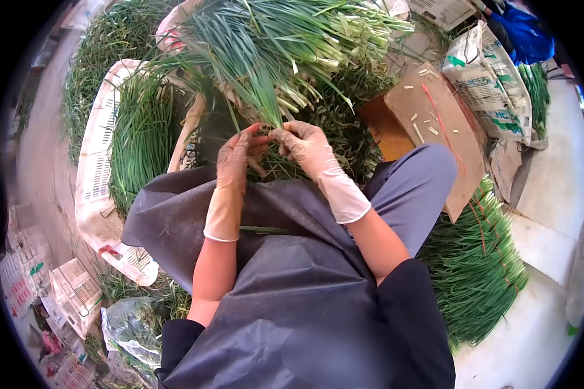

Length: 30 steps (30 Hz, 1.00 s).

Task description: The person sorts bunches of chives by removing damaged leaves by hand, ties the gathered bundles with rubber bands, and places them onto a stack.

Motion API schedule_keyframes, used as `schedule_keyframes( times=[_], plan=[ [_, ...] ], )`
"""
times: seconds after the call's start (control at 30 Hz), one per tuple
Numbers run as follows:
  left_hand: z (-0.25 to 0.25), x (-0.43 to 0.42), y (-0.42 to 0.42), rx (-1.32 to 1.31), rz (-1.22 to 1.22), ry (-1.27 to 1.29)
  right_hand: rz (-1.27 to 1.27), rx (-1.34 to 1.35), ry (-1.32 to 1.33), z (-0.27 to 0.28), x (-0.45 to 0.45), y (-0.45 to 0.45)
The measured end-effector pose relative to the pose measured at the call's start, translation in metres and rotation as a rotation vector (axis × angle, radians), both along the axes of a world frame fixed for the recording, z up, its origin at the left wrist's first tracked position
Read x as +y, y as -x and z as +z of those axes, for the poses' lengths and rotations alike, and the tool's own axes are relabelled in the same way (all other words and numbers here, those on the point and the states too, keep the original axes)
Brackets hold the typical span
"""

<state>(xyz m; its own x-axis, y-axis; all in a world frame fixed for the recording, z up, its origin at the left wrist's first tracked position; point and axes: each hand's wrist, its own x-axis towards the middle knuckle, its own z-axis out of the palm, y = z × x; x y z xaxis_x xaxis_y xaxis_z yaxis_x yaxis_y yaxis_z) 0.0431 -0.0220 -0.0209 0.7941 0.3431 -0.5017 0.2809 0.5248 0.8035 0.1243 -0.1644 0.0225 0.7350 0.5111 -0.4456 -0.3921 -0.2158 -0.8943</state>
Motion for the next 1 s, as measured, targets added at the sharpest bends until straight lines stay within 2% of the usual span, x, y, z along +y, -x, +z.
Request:
schedule_keyframes(
  times=[0.03,0.1,0.13,0.17,0.23,0.3,0.4,0.43,0.5,0.57,0.6,0.63,0.7,0.73,0.77,0.83,0.9,0.97,1.0],
  plan=[
    [0.001,-0.001,0.003,-0.084,0.117,-0.25,0.003,0.027,-0.006,0.002,-0.005,0.001],
    [0.004,0.002,0.008,0.037,0.303,-1.316,-0.022,-0.022,0.043,-0.005,-0.009,0.007],
    [0.025,0.0,0.009,0.027,0.263,-1.307,-0.042,-0.037,0.058,-0.007,-0.01,0.015],
    [0.026,-0.005,0.006,-0.095,0.273,-0.93,-0.056,-0.053,0.068,-0.008,-0.008,0.022],
    [0.034,-0.013,0.004,0.042,0.122,-0.297,-0.026,-0.025,-0.023,-0.012,-0.004,0.04],
    [0.008,-0.008,0.009,0.037,0.107,0.136,-0.037,0.042,-0.104,-0.016,0.002,0.053],
    [-0.003,-0.008,0.009,-0.009,0.088,0.189,-0.093,0.07,-0.104,-0.019,-0.002,0.049],
    [0.002,-0.009,0.01,0.011,0.088,0.113,-0.155,0.042,-0.115,-0.022,-0.003,0.047],
    [0.008,-0.009,0.009,0.034,0.076,0.036,-0.171,-0.171,-0.061,-0.024,-0.013,0.043],
    [0.009,-0.003,0.007,-0.02,0.356,0.108,-0.221,-0.112,-0.081,-0.028,-0.033,0.04],
    [0.003,0.006,0.006,-0.07,0.35,0.15,-0.082,-0.093,0.132,-0.044,-0.049,0.032],
    [0.007,0.011,0.008,-0.172,0.319,0.207,0.323,-0.432,0.615,-0.04,-0.061,0.02],
    [0.008,0.011,0.004,-0.315,0.278,0.314,0.297,-0.646,0.778,-0.054,-0.076,0.023],
    [0.011,0.008,0.0,-0.321,0.274,0.316,0.238,-0.564,0.59,-0.035,-0.067,0.019],
    [0.015,0.003,-0.002,-0.32,0.269,0.344,0.155,-0.148,0.217,-0.035,-0.06,0.011],
    [0.014,-0.004,0.004,-0.3,0.253,0.379,0.076,0.448,-0.066,0.018,-0.027,0.01],
    [0.01,-0.003,0.002,-0.36,0.058,0.306,0.197,0.257,-0.178,0.018,-0.007,0.011],
    [0.016,-0.004,0.002,-0.345,0.072,0.324,0.141,0.232,-0.243,-0.001,0.0,0.013],
    [0.02,-0.005,0.002,-0.175,0.163,0.196,0.025,0.004,-0.152,-0.008,0.005,0.018]
  ],
)
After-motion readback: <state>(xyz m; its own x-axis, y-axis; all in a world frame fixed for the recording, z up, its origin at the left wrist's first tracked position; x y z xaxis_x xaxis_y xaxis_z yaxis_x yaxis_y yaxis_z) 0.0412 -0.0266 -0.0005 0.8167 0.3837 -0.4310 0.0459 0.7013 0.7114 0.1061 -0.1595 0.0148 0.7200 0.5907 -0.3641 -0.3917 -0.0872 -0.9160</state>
